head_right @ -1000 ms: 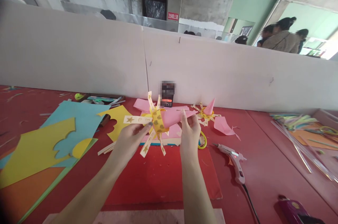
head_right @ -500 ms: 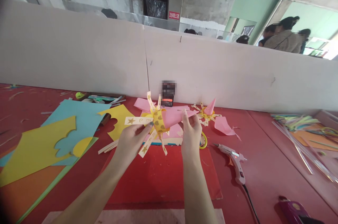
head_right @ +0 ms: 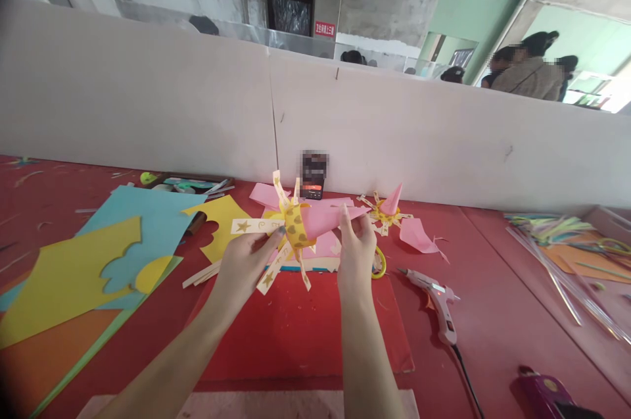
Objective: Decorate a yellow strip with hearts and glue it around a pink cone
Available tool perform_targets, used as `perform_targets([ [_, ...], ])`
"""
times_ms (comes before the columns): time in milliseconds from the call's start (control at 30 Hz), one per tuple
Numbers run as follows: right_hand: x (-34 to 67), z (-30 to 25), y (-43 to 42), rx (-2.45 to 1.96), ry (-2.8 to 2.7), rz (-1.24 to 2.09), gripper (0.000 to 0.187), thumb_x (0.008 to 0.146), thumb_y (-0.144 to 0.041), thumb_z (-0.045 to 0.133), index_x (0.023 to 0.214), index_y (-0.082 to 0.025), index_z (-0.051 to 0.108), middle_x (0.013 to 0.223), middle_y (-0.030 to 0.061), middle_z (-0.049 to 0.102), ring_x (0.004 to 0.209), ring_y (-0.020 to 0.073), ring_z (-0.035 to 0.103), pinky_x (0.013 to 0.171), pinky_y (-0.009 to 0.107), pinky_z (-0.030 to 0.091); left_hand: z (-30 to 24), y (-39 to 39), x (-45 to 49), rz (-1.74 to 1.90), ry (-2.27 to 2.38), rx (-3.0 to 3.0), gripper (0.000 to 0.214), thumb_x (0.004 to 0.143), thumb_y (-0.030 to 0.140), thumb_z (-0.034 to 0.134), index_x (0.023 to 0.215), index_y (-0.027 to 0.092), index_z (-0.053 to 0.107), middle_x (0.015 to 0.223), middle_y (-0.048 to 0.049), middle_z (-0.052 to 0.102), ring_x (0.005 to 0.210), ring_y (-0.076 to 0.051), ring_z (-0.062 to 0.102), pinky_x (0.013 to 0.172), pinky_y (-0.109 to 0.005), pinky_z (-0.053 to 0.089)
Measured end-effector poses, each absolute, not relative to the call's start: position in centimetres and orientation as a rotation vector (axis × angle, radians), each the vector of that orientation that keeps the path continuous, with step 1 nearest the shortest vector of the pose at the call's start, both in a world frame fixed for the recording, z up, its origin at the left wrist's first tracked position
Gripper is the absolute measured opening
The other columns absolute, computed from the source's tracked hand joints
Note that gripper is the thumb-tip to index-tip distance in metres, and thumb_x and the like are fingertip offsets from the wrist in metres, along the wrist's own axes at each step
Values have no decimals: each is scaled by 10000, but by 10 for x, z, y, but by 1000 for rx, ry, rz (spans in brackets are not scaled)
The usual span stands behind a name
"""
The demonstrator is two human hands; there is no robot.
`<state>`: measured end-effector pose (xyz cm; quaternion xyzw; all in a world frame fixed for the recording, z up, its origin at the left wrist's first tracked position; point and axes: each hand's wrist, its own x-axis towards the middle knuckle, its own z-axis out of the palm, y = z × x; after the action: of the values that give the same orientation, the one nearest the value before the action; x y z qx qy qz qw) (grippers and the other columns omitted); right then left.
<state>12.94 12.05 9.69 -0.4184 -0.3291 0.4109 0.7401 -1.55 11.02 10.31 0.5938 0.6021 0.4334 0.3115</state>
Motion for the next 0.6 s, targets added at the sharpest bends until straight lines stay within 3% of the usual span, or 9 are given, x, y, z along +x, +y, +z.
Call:
perform_targets([
  [167,130,97,121,-936,-722,890,276,687,-352,623,896,-175,581,924,49,596,981,204,542,757,321,501,100,109,-13,1237,1574,1499,411,741,459,460,482,202,271,512,51,192,508,-91,208,465,-239,183],
  [433,130,96,122,-957,-745,873,325,692,-390,614,935,-176,588,956,59,601,943,194,557,733,309,510,107,107,-11,1215,1549,1463,345,729,420,481,485,186,413,481,40,372,495,-93,304,473,-230,231],
  [600,128,98,120,-970,-760,865,321,710,-392,598,946,-175,592,979,67,604,939,188,566,741,310,511,105,108,-12,1200,1561,1486,351,722,420,473,474,193,374,473,45,323,505,-97,321,487,-227,252],
])
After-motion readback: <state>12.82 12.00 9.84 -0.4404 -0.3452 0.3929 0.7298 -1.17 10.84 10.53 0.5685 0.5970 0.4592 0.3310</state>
